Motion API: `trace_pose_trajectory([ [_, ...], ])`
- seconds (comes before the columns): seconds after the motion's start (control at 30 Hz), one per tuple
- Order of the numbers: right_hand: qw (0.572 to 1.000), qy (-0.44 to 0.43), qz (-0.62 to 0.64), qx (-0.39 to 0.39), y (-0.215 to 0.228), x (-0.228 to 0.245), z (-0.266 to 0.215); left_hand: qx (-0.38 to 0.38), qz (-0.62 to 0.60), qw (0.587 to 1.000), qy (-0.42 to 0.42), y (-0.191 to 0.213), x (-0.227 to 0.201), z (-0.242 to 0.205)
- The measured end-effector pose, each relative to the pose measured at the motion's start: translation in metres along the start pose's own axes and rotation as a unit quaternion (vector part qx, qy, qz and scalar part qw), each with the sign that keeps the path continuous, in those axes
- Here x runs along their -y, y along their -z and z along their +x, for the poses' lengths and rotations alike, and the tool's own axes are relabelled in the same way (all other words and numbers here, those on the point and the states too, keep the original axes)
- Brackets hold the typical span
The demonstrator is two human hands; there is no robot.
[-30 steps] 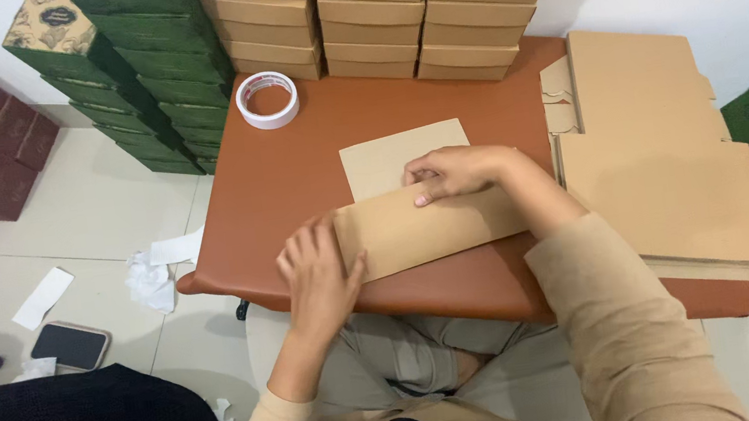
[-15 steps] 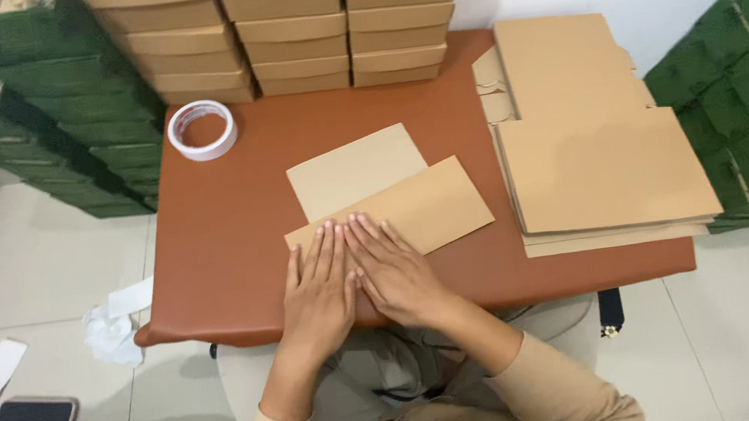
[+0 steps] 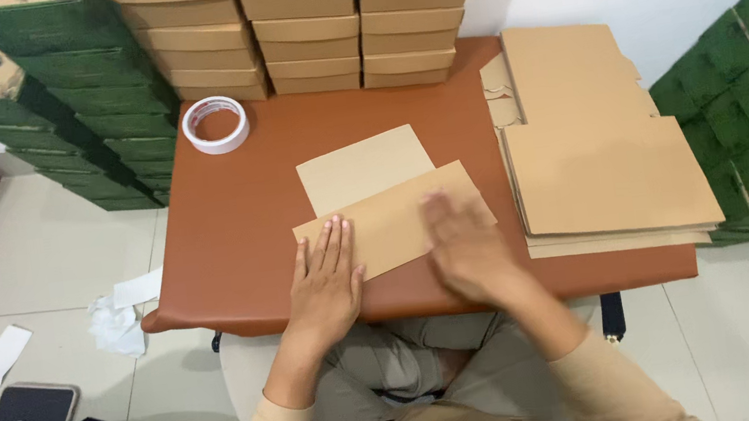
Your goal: The person folds a flat cardboard sheet into a box shape by hand, folding the side flaps and tucking the tabs into slots to secure the structure. The person then closes the top flaps to complete the box.
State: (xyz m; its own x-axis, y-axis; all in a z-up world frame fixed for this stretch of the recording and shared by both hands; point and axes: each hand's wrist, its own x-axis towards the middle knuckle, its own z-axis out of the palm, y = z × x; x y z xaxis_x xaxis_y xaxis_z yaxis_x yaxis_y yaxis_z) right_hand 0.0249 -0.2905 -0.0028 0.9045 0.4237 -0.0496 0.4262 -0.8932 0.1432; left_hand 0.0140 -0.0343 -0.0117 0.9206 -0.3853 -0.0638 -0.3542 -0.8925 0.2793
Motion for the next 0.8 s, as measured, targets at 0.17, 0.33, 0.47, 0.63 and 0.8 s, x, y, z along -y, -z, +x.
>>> trace_pose_trajectory([
  [0.17,0.990,0.070,0.124,0.009,0.014,0.062,0.028,0.006,0.003,1.000,0.000,-0.002,0.000,0.001],
  [0.33,0.983,0.111,0.116,0.090,0.032,0.022,0.062,-0.034,0.009,0.999,-0.023,-0.002,0.003,-0.002],
  [0.47,0.983,0.099,0.152,0.034,0.029,-0.035,0.127,-0.035,-0.041,0.998,-0.038,0.009,0.001,-0.005],
  [0.63,0.977,0.060,0.199,0.048,0.030,-0.061,0.173,-0.041,-0.013,0.998,-0.037,0.032,0.027,-0.009],
  [0.8,0.955,-0.019,0.279,0.099,0.011,-0.085,0.163,-0.120,0.119,0.982,0.078,0.021,0.091,0.033],
])
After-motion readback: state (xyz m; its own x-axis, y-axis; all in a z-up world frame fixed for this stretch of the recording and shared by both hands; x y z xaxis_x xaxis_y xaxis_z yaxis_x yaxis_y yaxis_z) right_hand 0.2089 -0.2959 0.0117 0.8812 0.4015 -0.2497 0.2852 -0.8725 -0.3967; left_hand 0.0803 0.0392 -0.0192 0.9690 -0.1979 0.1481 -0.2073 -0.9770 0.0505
